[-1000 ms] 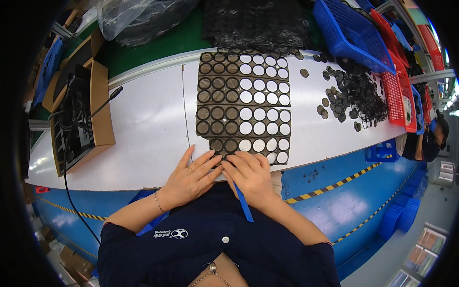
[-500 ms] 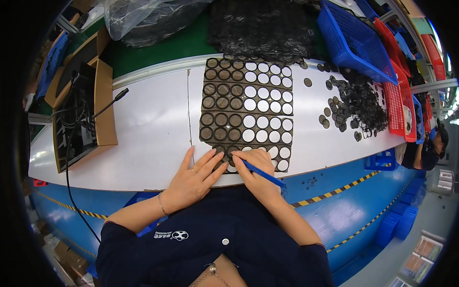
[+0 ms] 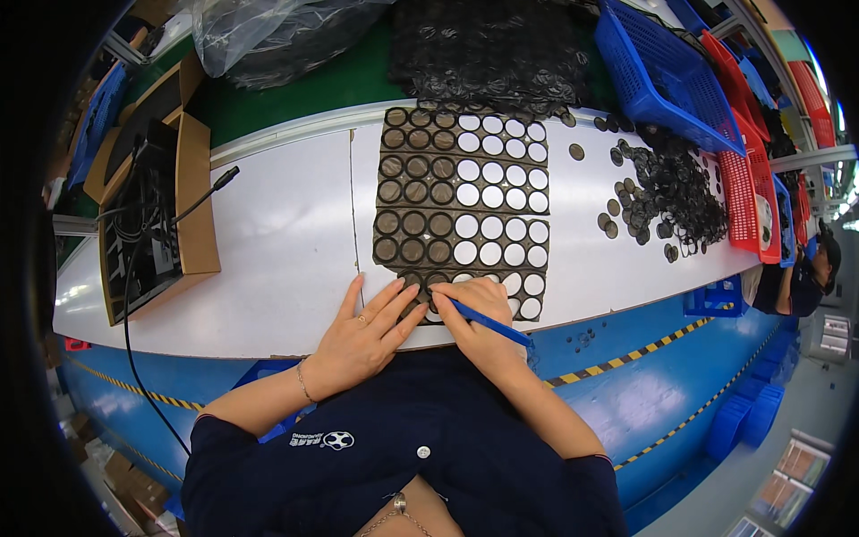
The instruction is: Placing small black circular seals into a plastic grid sheet using a manual tool.
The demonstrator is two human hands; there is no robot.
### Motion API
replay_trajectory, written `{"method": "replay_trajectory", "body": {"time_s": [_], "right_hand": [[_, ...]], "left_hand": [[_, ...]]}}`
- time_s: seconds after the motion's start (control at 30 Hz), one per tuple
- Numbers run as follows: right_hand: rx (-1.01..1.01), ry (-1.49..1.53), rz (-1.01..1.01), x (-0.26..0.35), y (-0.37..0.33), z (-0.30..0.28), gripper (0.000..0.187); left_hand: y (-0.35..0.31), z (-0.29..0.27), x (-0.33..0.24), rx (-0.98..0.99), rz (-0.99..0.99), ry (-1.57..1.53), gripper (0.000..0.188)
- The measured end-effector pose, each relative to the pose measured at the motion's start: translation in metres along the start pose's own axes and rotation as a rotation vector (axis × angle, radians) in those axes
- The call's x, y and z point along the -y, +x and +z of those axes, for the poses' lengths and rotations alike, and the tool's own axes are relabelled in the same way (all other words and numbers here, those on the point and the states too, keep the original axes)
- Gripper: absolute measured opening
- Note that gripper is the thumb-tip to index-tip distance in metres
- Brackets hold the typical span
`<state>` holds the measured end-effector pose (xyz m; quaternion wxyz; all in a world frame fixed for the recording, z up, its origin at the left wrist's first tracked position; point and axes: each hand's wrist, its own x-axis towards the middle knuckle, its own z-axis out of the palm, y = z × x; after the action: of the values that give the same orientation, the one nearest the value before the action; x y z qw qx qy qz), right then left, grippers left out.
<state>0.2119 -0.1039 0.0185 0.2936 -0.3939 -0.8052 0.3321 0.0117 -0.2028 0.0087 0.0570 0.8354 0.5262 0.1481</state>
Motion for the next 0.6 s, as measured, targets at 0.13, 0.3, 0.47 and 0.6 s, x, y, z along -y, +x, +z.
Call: {"method": "replay_trajectory", "body": {"time_s": [0.13, 0.3, 0.47, 0.6], "right_hand": [[0.004, 0.021, 0.007, -0.004, -0.003, 0.002, 0.015], [-0.049, -0.342, -0.283, 0.014, -0.006, 0.006, 0.022], [-0.108, -0.425, -0.389, -0.007, 0.0, -0.002, 0.03], [-0.456, -0.319, -0.108, -0.02, 0.037, -0.06, 0.02]], "left_hand": [[0.0, -0.001, 0.0, -0.001, 0.001, 0.008, 0.058], [0.0, 0.001, 0.001, 0.004, 0.012, 0.017, 0.056], [-0.001, 0.0, 0.0, -0.007, 0.015, 0.021, 0.055], [-0.001, -0.003, 0.0, 0.003, 0.0, 0.007, 0.055]]}}
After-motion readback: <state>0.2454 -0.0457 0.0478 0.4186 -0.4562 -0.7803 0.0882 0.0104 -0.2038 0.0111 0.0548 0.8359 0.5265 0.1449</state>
